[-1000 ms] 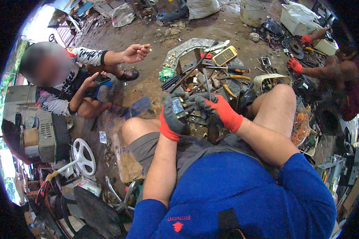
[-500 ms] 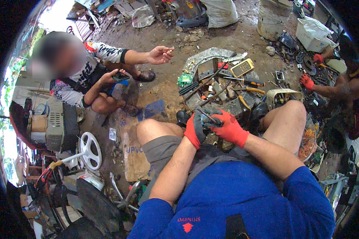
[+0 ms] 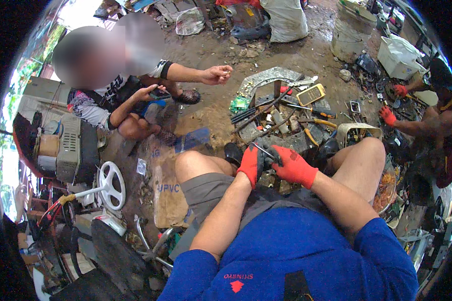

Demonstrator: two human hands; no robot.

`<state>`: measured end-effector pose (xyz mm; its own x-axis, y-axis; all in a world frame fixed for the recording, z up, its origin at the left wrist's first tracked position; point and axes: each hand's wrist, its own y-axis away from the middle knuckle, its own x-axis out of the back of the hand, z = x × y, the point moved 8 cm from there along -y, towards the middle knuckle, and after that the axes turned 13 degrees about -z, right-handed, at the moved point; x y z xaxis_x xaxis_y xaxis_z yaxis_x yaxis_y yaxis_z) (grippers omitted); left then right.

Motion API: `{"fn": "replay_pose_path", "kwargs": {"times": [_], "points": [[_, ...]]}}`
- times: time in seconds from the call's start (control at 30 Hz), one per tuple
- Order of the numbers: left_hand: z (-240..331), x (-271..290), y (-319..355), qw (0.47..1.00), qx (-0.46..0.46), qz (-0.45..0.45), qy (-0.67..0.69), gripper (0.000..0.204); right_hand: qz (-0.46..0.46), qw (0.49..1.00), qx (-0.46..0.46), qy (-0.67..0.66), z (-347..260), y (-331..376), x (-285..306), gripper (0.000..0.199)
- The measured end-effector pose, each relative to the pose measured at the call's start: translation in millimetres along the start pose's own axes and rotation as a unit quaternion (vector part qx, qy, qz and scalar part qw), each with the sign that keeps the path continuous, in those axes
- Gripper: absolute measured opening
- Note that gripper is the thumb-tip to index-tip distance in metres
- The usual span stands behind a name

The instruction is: The person sits on the ground and uses a screwdriver to disassemble a small electronic device, removing screws and separating parts. They then use pliers to manipulate components and place the disassembled pieces on the ground.

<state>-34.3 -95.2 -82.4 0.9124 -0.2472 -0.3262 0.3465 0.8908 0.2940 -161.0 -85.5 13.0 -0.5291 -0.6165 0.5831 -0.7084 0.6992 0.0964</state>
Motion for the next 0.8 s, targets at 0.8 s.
{"fn": "replay_pose_path", "kwargs": {"times": [0.8], "points": [[91,-5,41,0.900,-0.097,0.261,-0.334,0.033,-0.032,0.989,-0.124,-0.077,2,7,-18,0.047]]}}
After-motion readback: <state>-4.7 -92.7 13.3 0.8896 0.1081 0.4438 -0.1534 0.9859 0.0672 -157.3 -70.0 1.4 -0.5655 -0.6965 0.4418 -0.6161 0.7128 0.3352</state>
